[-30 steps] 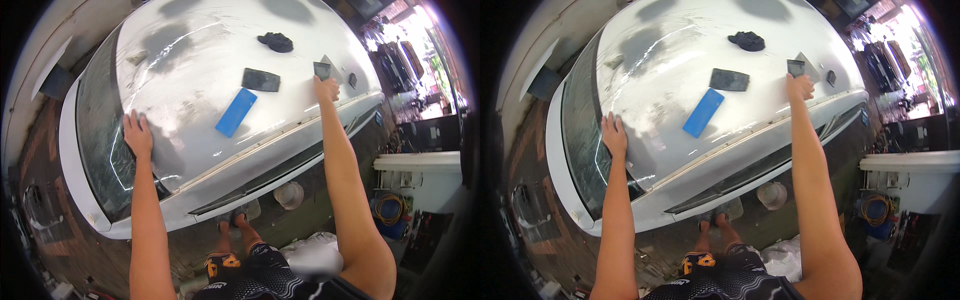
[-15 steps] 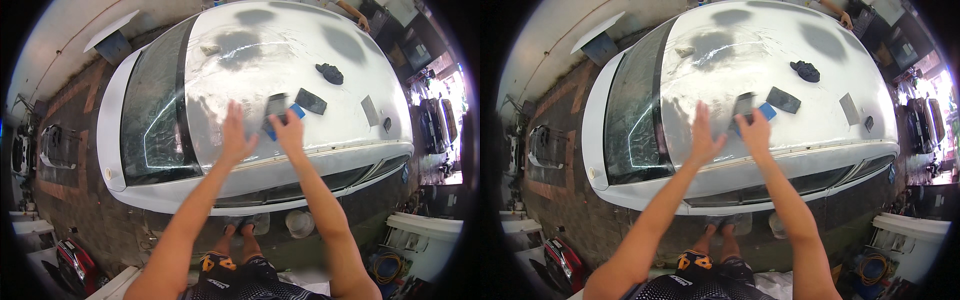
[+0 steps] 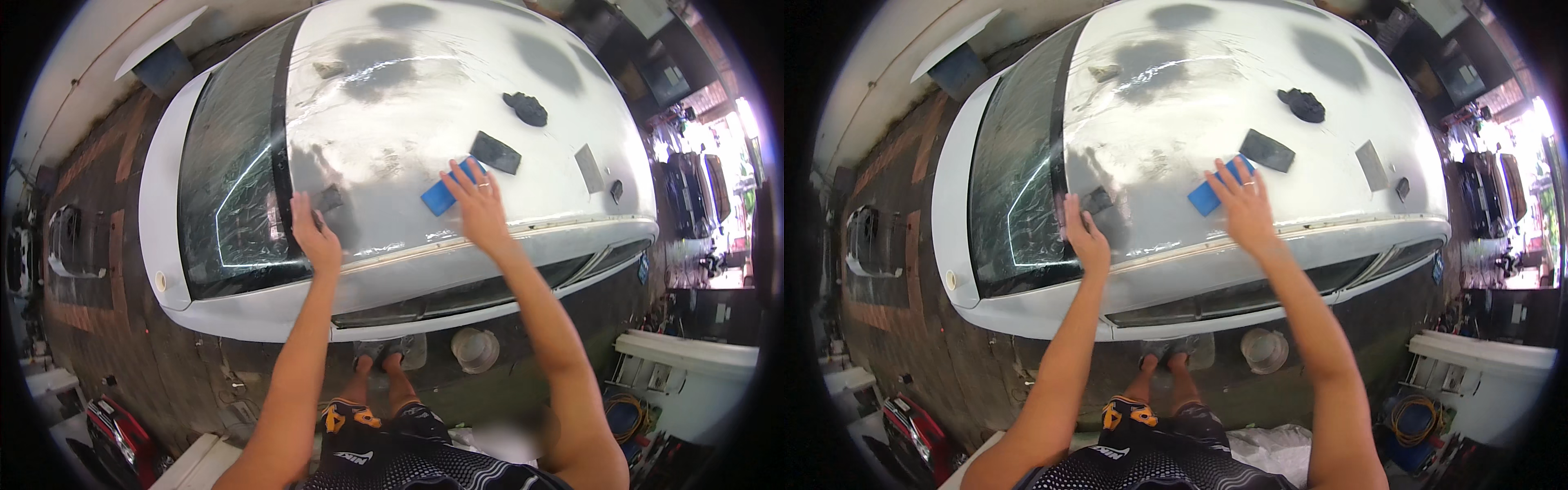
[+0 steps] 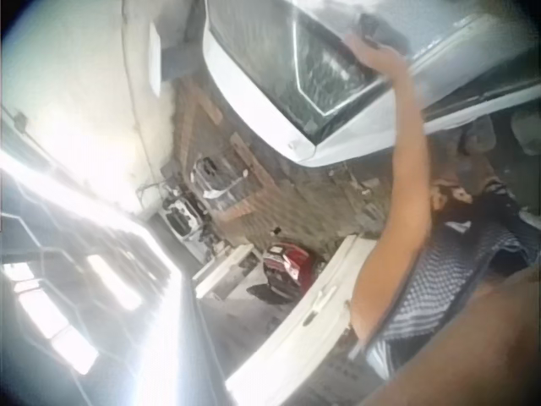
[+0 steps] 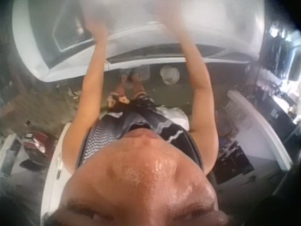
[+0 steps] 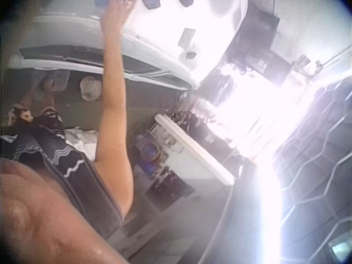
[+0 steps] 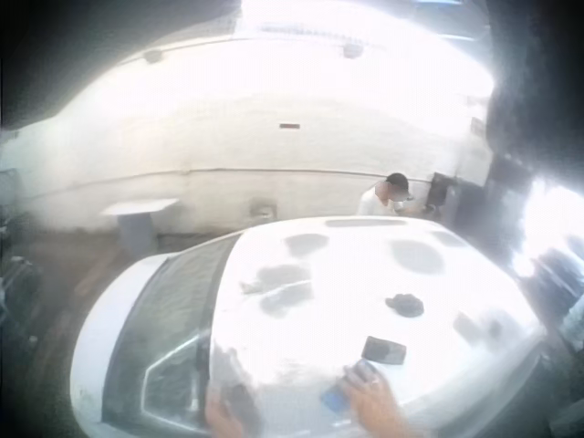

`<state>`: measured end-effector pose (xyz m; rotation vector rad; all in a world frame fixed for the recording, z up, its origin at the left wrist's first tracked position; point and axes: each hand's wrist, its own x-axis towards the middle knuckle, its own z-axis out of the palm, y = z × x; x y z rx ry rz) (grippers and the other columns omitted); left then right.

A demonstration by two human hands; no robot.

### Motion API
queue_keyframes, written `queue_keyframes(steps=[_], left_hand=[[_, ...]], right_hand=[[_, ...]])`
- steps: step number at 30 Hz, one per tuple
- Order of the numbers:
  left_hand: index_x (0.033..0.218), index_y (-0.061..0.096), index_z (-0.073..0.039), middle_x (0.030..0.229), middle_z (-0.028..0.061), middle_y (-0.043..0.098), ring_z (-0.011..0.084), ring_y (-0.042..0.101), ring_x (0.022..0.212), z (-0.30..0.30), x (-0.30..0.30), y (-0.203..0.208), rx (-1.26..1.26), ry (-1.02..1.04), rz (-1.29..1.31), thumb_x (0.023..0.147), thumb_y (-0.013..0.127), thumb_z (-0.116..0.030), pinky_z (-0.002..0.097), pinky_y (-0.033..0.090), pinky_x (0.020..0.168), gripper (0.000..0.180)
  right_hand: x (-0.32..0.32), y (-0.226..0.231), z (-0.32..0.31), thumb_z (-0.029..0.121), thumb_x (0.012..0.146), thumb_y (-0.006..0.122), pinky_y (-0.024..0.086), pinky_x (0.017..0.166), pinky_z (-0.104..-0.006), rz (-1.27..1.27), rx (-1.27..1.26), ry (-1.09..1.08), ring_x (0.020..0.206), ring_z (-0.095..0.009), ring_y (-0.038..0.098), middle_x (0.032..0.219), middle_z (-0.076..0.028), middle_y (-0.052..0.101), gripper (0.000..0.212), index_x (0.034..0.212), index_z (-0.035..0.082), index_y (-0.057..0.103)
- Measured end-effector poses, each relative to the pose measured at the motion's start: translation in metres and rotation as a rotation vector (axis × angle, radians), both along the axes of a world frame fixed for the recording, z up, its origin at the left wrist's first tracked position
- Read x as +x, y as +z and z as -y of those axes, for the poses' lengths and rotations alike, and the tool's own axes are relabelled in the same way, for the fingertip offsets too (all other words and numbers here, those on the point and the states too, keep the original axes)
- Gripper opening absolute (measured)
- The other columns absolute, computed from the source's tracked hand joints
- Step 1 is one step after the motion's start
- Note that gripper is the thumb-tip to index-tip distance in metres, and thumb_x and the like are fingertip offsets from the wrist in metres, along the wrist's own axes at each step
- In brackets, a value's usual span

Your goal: The person sands the roof of a white car using a sanding block and sandpaper. They repeatedly rub the surface in circular and linear motions, occasionally switching tools or adjusting grip. The task continues across the entire clip without a visible final state.

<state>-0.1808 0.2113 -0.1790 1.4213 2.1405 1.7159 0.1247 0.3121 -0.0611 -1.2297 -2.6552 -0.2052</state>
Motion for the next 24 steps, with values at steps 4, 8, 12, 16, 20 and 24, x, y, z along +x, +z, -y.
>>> queue_keyframes(steps=[4, 8, 12, 16, 20, 24], left_hand=[[0.153, 0.049, -0.009, 0.162, 0.0246, 0.041, 0.0433, 0.037, 0.151, -0.034, -0.050, -0.010, -0.151, 0.097, -0.140, 0.099, 0.057, -0.003, 0.0535, 0.030, 0.120, 0.055], [0.161, 0.039, -0.016, 0.168, 0.0217, 0.030, 0.0390, 0.029, 0.155, -0.057, -0.073, -0.019, -0.370, 0.146, -0.163, 0.094, 0.061, -0.001, 0.0519, 0.025, 0.123, 0.072], [0.161, 0.038, -0.015, 0.169, 0.0211, 0.030, 0.0383, 0.026, 0.157, -0.052, -0.065, -0.018, -0.469, 0.151, -0.205, 0.090, 0.062, -0.001, 0.0513, 0.023, 0.123, 0.076], [0.159, 0.039, -0.011, 0.169, 0.0214, 0.029, 0.0383, 0.025, 0.157, -0.056, -0.058, -0.011, -0.531, 0.148, -0.219, 0.085, 0.063, -0.001, 0.0516, 0.024, 0.122, 0.078], [0.158, 0.040, -0.009, 0.169, 0.0212, 0.029, 0.0381, 0.025, 0.157, -0.055, -0.062, -0.008, -0.543, 0.144, -0.222, 0.085, 0.063, 0.000, 0.0528, 0.024, 0.122, 0.077], [0.157, 0.041, -0.009, 0.169, 0.0209, 0.028, 0.0376, 0.024, 0.158, -0.059, -0.057, -0.008, -0.554, 0.127, -0.202, 0.084, 0.063, -0.001, 0.0531, 0.024, 0.122, 0.077]], right_hand=[[0.027, 0.020, -0.064, 0.009, 0.078, 0.082, 0.023, 0.124, -0.0557, 0.200, -0.235, 0.193, 0.148, -0.032, 0.040, 0.145, -0.004, 0.057, 0.082, 0.152, 0.021, 0.049], [-0.012, 0.059, -0.107, 0.019, 0.070, 0.093, 0.043, 0.107, -0.0493, 0.373, -0.519, 0.219, 0.124, -0.035, 0.059, 0.126, -0.010, 0.064, 0.074, 0.133, 0.017, 0.055], [-0.043, 0.058, -0.147, 0.022, 0.075, 0.091, 0.053, 0.088, -0.0466, 0.119, -0.697, 0.169, 0.102, -0.040, 0.067, 0.113, -0.017, 0.068, 0.061, 0.122, 0.013, 0.053], [-0.095, 0.021, -0.242, 0.021, 0.091, 0.076, 0.052, 0.088, -0.0500, -0.214, -0.430, 0.056, 0.104, -0.038, 0.068, 0.111, -0.018, 0.070, 0.038, 0.121, 0.009, 0.056], [-0.169, 0.004, -0.338, 0.012, 0.095, 0.063, 0.055, 0.084, -0.0493, -0.238, 0.116, -0.090, 0.102, -0.035, 0.071, 0.107, -0.013, 0.072, 0.024, 0.119, 0.011, 0.060], [-0.201, -0.023, -0.377, 0.008, 0.095, 0.060, 0.056, 0.081, -0.0485, -0.101, 0.137, -0.235, 0.098, -0.034, 0.072, 0.106, -0.011, 0.074, 0.029, 0.123, 0.015, 0.061]])
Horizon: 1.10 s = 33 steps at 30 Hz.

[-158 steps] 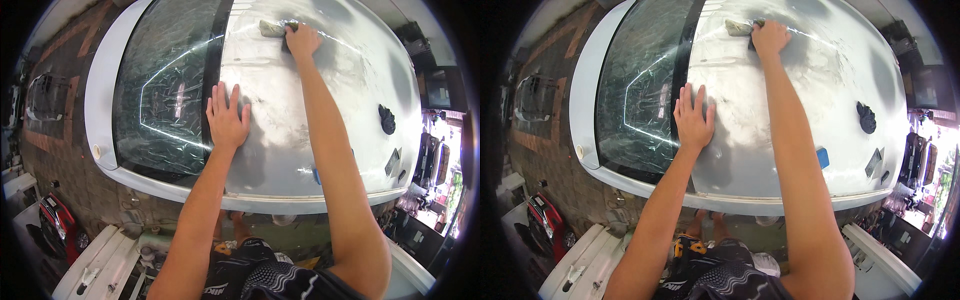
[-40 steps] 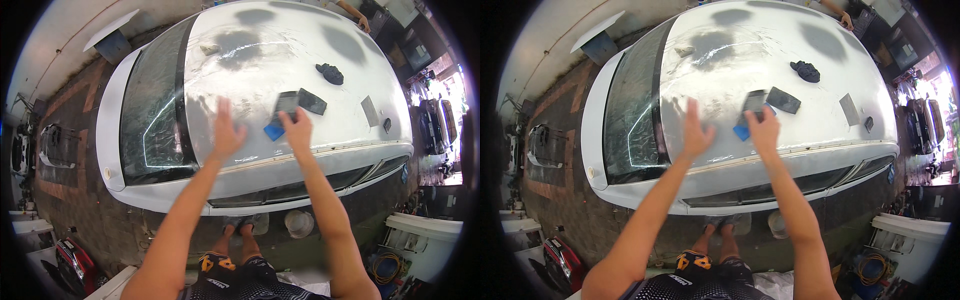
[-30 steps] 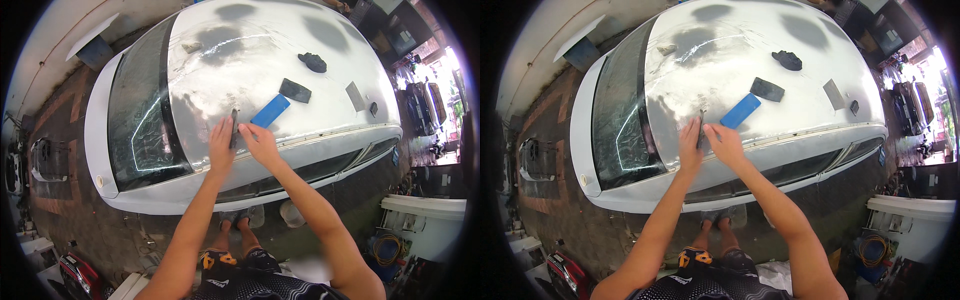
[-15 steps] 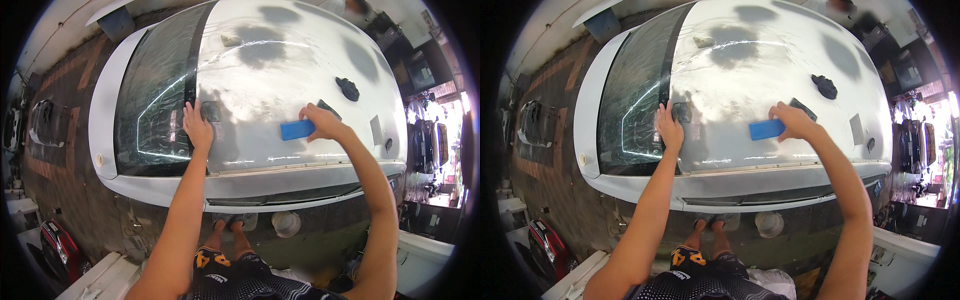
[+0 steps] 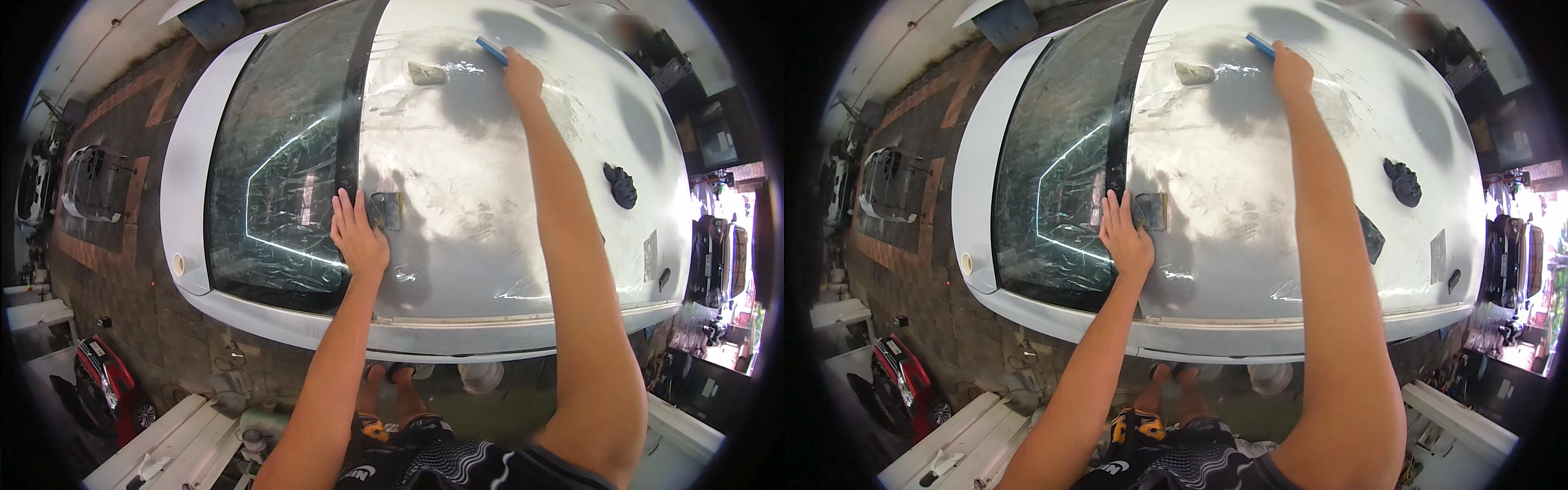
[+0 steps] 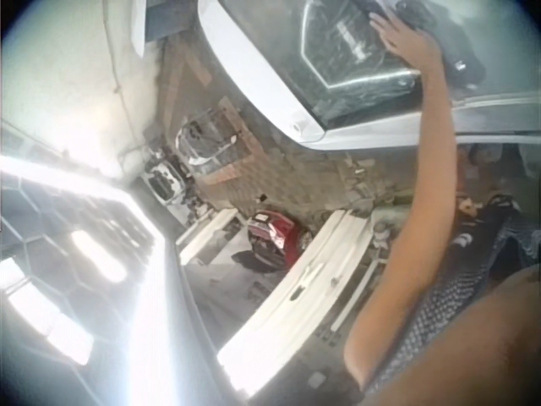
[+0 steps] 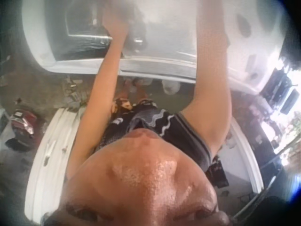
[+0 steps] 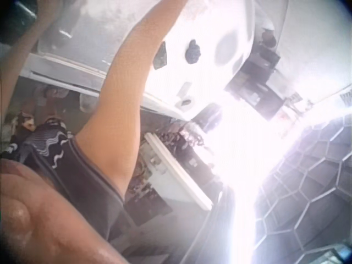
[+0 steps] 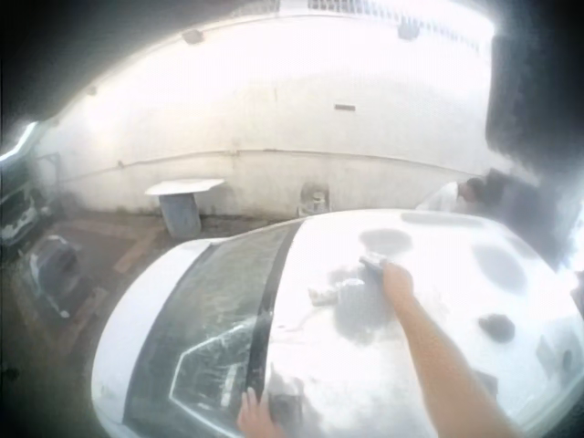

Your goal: The person sands the roof of a white car using a sanding block and sandpaper. They repeatedly rub the surface in circular and linear motions, occasionally switching tools or adjusting grip. The task continues across the entire clip without a visible final state.

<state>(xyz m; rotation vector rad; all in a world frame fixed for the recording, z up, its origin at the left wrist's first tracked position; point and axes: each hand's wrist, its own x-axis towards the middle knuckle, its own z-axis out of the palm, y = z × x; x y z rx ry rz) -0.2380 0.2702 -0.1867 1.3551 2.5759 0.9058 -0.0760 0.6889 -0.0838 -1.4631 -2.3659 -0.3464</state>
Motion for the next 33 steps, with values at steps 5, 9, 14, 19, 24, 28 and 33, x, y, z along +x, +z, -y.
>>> queue_keyframes(steps=[5, 9, 14, 19, 24, 28, 33], left_hand=[[0.157, 0.042, -0.010, 0.170, 0.0200, 0.029, 0.0371, 0.024, 0.158, 0.006, -0.011, 0.000, -0.002, 0.025, -0.009, 0.084, 0.063, -0.001, 0.0529, 0.022, 0.122, 0.077], [0.157, 0.042, -0.009, 0.169, 0.0198, 0.029, 0.0369, 0.024, 0.158, 0.004, -0.007, -0.002, 0.012, 0.022, -0.006, 0.084, 0.062, -0.001, 0.0525, 0.022, 0.123, 0.076], [0.156, 0.044, -0.009, 0.169, 0.0203, 0.031, 0.0370, 0.024, 0.158, -0.001, -0.001, -0.005, 0.033, 0.008, 0.005, 0.083, 0.062, -0.001, 0.0516, 0.022, 0.122, 0.075], [0.156, 0.043, -0.008, 0.168, 0.0203, 0.031, 0.0357, 0.025, 0.158, 0.003, -0.006, -0.006, 0.056, 0.002, -0.035, 0.086, 0.061, 0.001, 0.0502, 0.022, 0.122, 0.073], [0.156, 0.044, -0.009, 0.168, 0.0190, 0.032, 0.0349, 0.025, 0.158, 0.002, -0.005, -0.010, 0.043, 0.004, -0.033, 0.087, 0.062, 0.001, 0.0505, 0.023, 0.122, 0.072], [0.156, 0.044, -0.010, 0.168, 0.0179, 0.032, 0.0345, 0.025, 0.158, 0.000, -0.002, -0.013, 0.039, 0.006, -0.030, 0.087, 0.061, 0.001, 0.0513, 0.023, 0.121, 0.072], [0.157, 0.043, -0.010, 0.169, 0.0180, 0.032, 0.0347, 0.026, 0.158, 0.002, -0.009, -0.013, 0.020, 0.015, -0.061, 0.089, 0.060, 0.001, 0.0512, 0.023, 0.122, 0.071]], right_hand=[[0.008, -0.025, 0.079, 0.003, 0.094, 0.057, 0.057, 0.081, -0.0459, -0.119, -0.007, 0.266, 0.094, -0.034, 0.072, 0.105, -0.010, 0.074, 0.032, 0.121, 0.016, 0.065], [0.062, -0.004, 0.150, 0.002, 0.092, 0.065, 0.058, 0.082, -0.0434, -0.200, -0.048, 0.507, 0.097, -0.033, 0.072, 0.109, -0.008, 0.076, 0.035, 0.124, 0.016, 0.065], [0.096, 0.032, 0.182, 0.010, 0.093, 0.071, 0.057, 0.085, -0.0425, -0.273, -0.298, 0.163, 0.105, -0.035, 0.071, 0.117, -0.012, 0.075, 0.034, 0.126, 0.014, 0.065], [0.201, 0.015, 0.224, 0.017, 0.098, 0.069, 0.054, 0.096, -0.0389, -0.810, -0.068, -0.172, 0.107, -0.029, 0.071, 0.121, -0.017, 0.072, 0.039, 0.133, 0.001, 0.063], [0.369, -0.019, 0.283, 0.015, 0.101, 0.066, 0.051, 0.092, -0.0310, -1.275, -0.238, -0.635, 0.105, -0.019, 0.065, 0.122, -0.013, 0.068, 0.042, 0.138, -0.005, 0.059], [0.421, -0.031, 0.302, 0.022, 0.100, 0.068, 0.049, 0.099, -0.0364, -1.089, -0.299, -0.730, 0.111, -0.024, 0.064, 0.125, -0.016, 0.068, 0.044, 0.137, -0.002, 0.062], [0.375, -0.003, 0.282, 0.039, 0.093, 0.074, 0.045, 0.107, -0.0527, -0.149, 0.072, -0.764, 0.127, -0.039, 0.058, 0.135, -0.024, 0.063, 0.056, 0.138, 0.006, 0.064]])
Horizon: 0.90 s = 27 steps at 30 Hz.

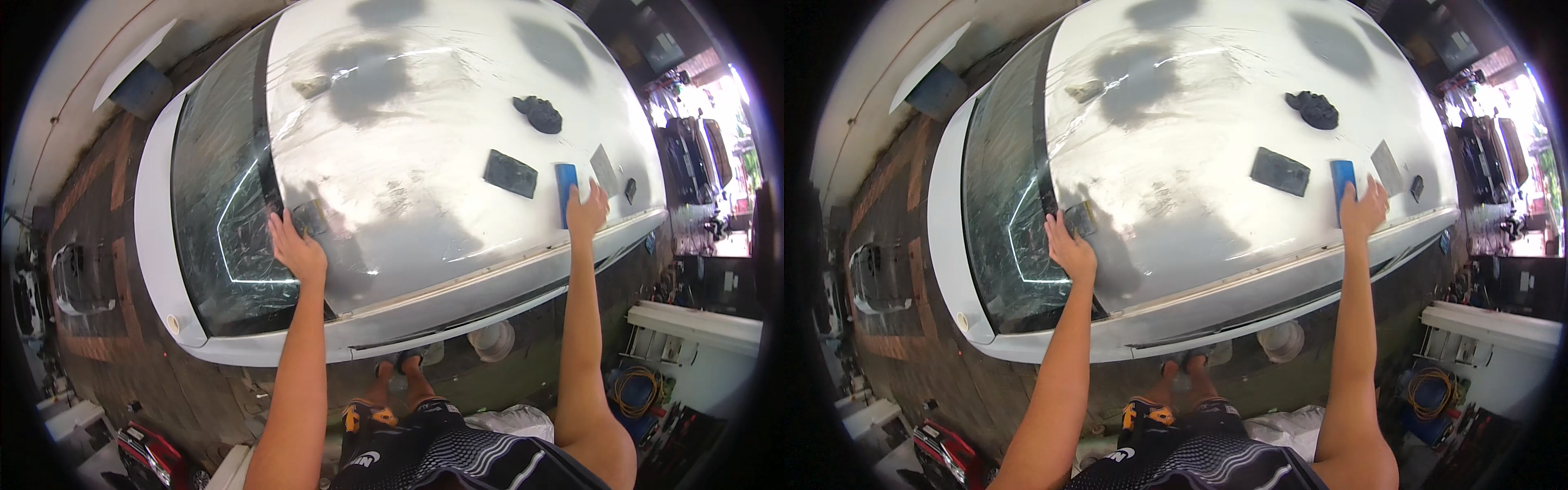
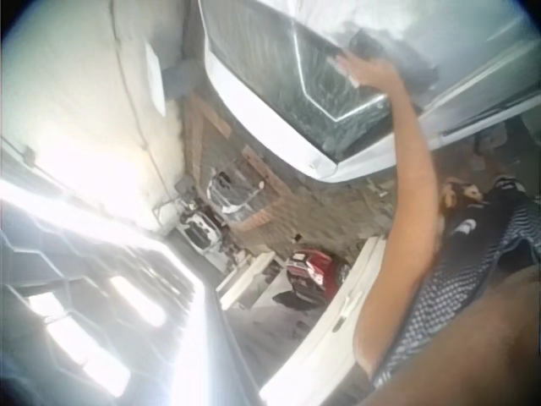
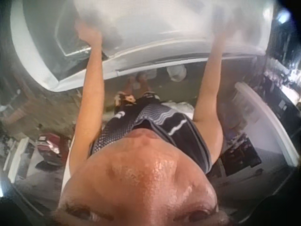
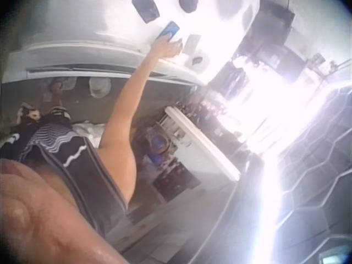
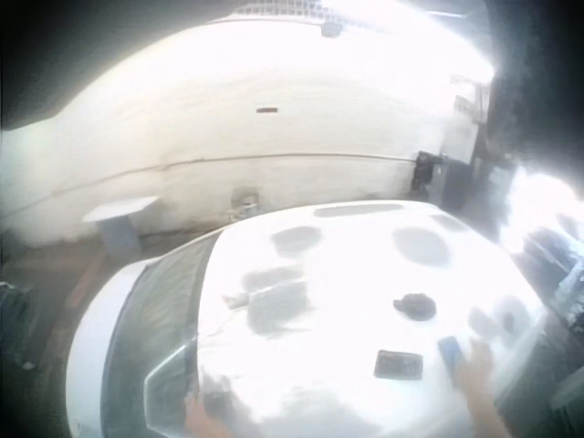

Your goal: The person sands the roof of a white car using a sanding block and sandpaper. They repeatedly rub the surface in circular and linear motions, occasionally switching tools or adjusting grip. The task continues across the entire clip without a visible final state.

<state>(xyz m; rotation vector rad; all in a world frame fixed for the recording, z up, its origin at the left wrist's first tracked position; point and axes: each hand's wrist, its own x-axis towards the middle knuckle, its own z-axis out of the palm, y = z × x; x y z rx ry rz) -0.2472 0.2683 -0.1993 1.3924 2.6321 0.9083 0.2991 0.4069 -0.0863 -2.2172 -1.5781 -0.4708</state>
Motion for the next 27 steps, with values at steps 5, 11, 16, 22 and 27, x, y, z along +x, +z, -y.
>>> queue_keyframes(steps=[5, 11, 16, 22, 27], left_hand=[[0.157, 0.042, -0.011, 0.168, 0.0186, 0.032, 0.0351, 0.027, 0.157, 0.000, -0.001, -0.004, 0.023, -0.014, -0.009, 0.089, 0.059, 0.001, 0.0518, 0.023, 0.122, 0.071], [0.156, 0.046, -0.013, 0.166, 0.0172, 0.038, 0.0340, 0.031, 0.156, -0.001, 0.002, -0.002, 0.043, -0.001, -0.008, 0.094, 0.056, -0.002, 0.0506, 0.025, 0.120, 0.063], [0.157, 0.042, -0.011, 0.168, 0.0182, 0.033, 0.0351, 0.025, 0.158, 0.001, -0.001, -0.004, 0.012, -0.006, 0.019, 0.086, 0.060, 0.001, 0.0524, 0.022, 0.122, 0.074], [0.160, 0.040, -0.013, 0.168, 0.0180, 0.034, 0.0359, 0.027, 0.157, 0.000, 0.004, 0.000, 0.022, 0.019, 0.032, 0.087, 0.059, 0.001, 0.0500, 0.024, 0.121, 0.077], [0.155, 0.048, -0.009, 0.159, 0.0198, 0.047, 0.0361, 0.040, 0.150, -0.002, -0.006, 0.003, 0.175, 0.038, 0.084, 0.094, 0.058, -0.003, 0.0479, 0.031, 0.118, 0.061]], right_hand=[[-0.056, 0.014, -0.098, 0.057, 0.089, 0.075, 0.037, 0.114, -0.0583, -0.115, 0.266, 0.361, 0.140, -0.047, 0.047, 0.150, -0.027, 0.052, 0.076, 0.149, 0.014, 0.056], [-0.114, 0.019, -0.171, 0.068, 0.087, 0.069, 0.041, 0.106, -0.0652, -0.140, -0.261, 0.211, 0.138, -0.044, 0.048, 0.148, -0.012, 0.055, 0.066, 0.138, 0.027, 0.064], [-0.160, 0.004, -0.171, 0.051, 0.089, 0.073, 0.052, 0.094, -0.0522, -0.173, -0.145, 0.303, 0.115, -0.032, 0.065, 0.117, -0.006, 0.068, 0.039, 0.113, 0.022, 0.074], [-0.246, 0.036, -0.133, 0.019, 0.086, 0.076, 0.052, 0.058, -0.0305, -1.148, -0.249, 0.594, 0.070, -0.014, 0.068, 0.084, -0.004, 0.071, 0.020, 0.105, 0.012, 0.078], [-0.300, 0.065, -0.071, 0.023, 0.089, 0.081, 0.043, 0.046, -0.0251, -1.594, -0.360, 0.581, 0.059, -0.009, 0.058, 0.077, -0.002, 0.066, 0.021, 0.098, 0.004, 0.074]])
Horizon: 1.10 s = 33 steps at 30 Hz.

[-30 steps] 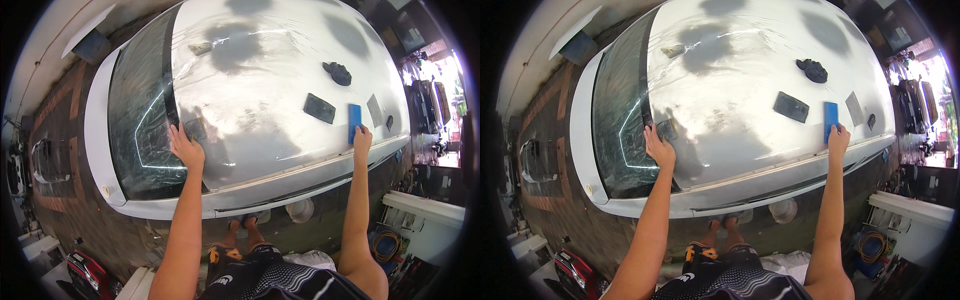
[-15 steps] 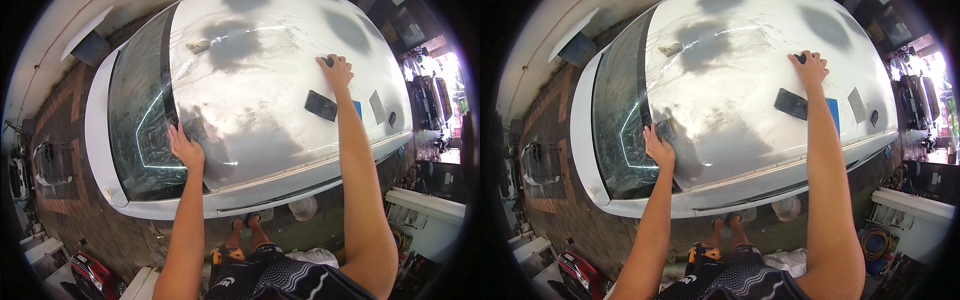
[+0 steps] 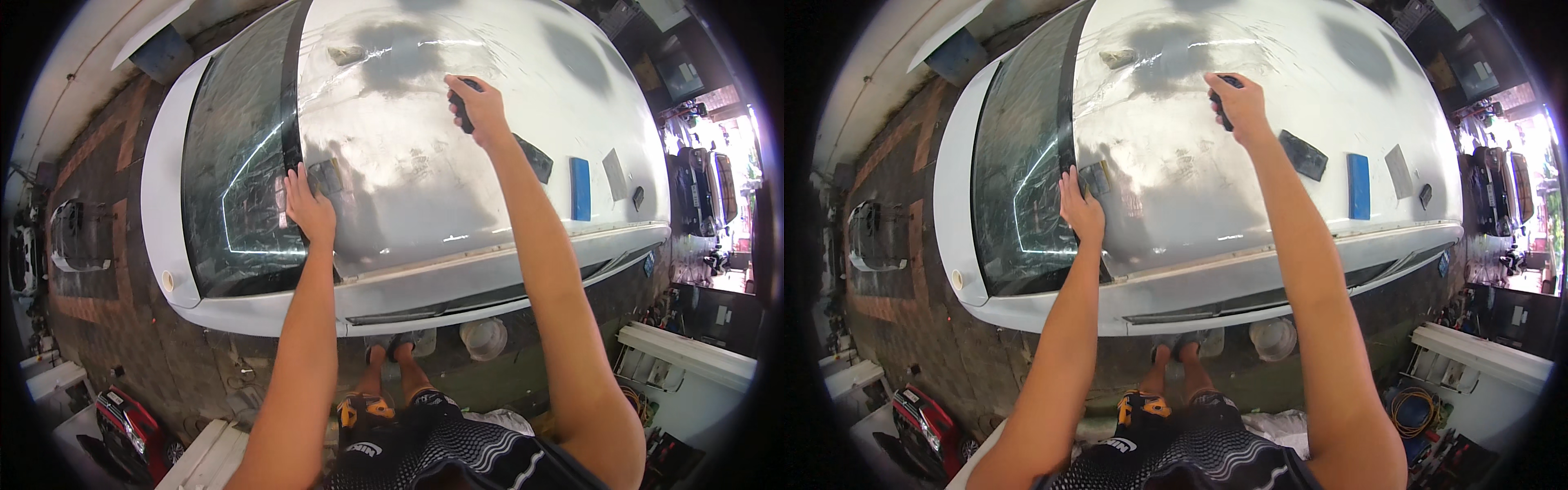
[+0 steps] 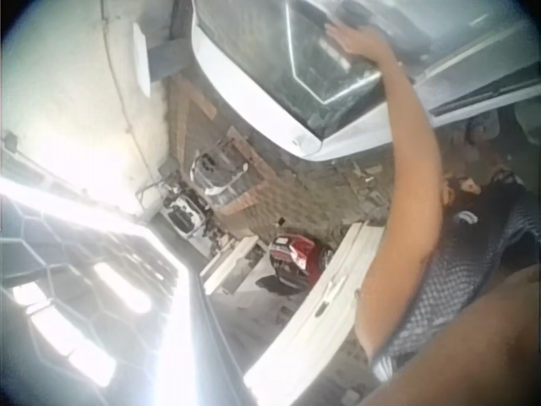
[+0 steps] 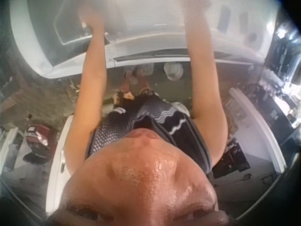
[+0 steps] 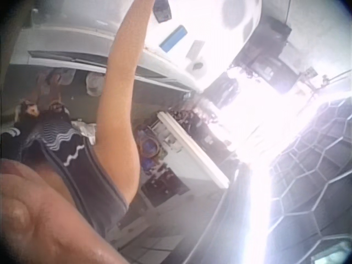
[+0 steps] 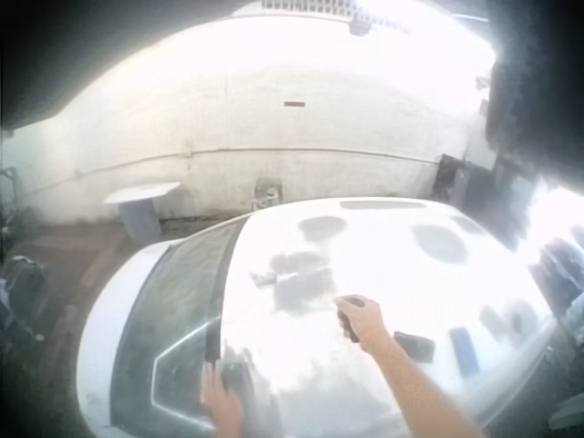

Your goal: The person sands the roof of a white car using a sanding block and sandpaper. They repeatedly rub the surface in circular and linear motions, occasionally switching tools or adjusting grip. The task continues across the entire clip without a visible final state.

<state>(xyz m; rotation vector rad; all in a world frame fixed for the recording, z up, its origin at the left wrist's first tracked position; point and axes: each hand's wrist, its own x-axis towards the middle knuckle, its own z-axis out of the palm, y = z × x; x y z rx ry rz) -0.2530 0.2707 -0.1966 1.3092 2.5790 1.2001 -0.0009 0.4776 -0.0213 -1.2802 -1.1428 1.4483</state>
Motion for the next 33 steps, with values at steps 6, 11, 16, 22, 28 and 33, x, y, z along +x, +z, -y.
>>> queue_keyframes(steps=[6, 11, 16, 22, 28, 33], left_hand=[[0.134, 0.060, 0.003, 0.125, 0.0231, 0.069, 0.0434, 0.066, 0.114, -0.017, 0.073, 0.061, 0.264, 0.211, 0.506, 0.101, 0.055, -0.008, 0.0461, 0.050, 0.102, 0.035], [0.118, 0.058, -0.002, 0.101, 0.0115, 0.067, 0.0174, 0.067, 0.082, -0.091, 0.188, 0.102, 0.460, -0.122, 1.568, 0.099, 0.057, -0.006, 0.0341, 0.056, 0.064, 0.020], [0.126, 0.051, -0.004, 0.108, 0.0115, 0.062, 0.0212, 0.067, 0.086, -0.150, 0.190, 0.136, 0.604, -0.091, 1.936, 0.099, 0.061, -0.006, 0.0336, 0.061, 0.058, 0.029], [0.122, 0.051, -0.005, 0.133, 0.0218, 0.058, 0.0346, 0.068, 0.101, -0.199, 0.123, 0.125, 0.313, -0.217, 0.743, 0.102, 0.055, -0.008, 0.0480, 0.062, 0.079, 0.021], [0.164, 0.026, -0.006, 0.172, 0.0199, 0.022, 0.0338, 0.020, 0.159, -0.180, 0.156, 0.060, -0.315, -0.850, -0.486, 0.110, 0.043, -0.028, 0.0464, 0.021, 0.129, 0.061], [0.164, 0.025, -0.004, 0.172, 0.0189, 0.022, 0.0345, 0.020, 0.159, -0.274, 0.082, 0.066, -0.206, -0.799, -0.465, 0.112, 0.029, -0.044, 0.0543, 0.014, 0.129, 0.066]], right_hand=[[0.000, 0.018, 0.057, 0.035, 0.088, 0.082, 0.038, 0.042, -0.0285, 0.060, -0.045, 0.051, 0.051, -0.009, 0.052, 0.062, 0.000, 0.057, 0.035, 0.077, 0.005, 0.067], [-0.025, 0.016, 0.050, 0.030, 0.082, 0.071, 0.050, 0.060, -0.0407, 0.395, 0.180, 0.009, 0.058, -0.027, 0.061, 0.064, -0.018, 0.065, 0.033, 0.077, -0.001, 0.068], [0.035, 0.004, 0.062, 0.039, 0.090, 0.077, 0.051, 0.066, -0.0404, 0.504, 0.597, -0.206, 0.065, -0.031, 0.064, 0.073, -0.015, 0.068, 0.040, 0.079, 0.001, 0.068], [0.177, -0.069, 0.091, 0.036, 0.084, 0.084, 0.045, 0.095, -0.0494, 1.122, 0.977, -0.022, 0.117, -0.032, 0.059, 0.118, -0.008, 0.064, 0.037, 0.110, 0.013, 0.071], [0.188, -0.085, 0.010, 0.049, 0.089, 0.076, 0.039, 0.108, -0.0576, 1.370, 0.861, -0.229, 0.133, -0.034, 0.051, 0.135, -0.008, 0.060, 0.046, 0.122, 0.017, 0.071], [0.178, -0.074, -0.023, 0.052, 0.097, 0.067, 0.033, 0.116, -0.0621, 1.447, 0.753, -0.150, 0.143, -0.031, 0.045, 0.145, -0.007, 0.057, 0.047, 0.129, 0.018, 0.069]])
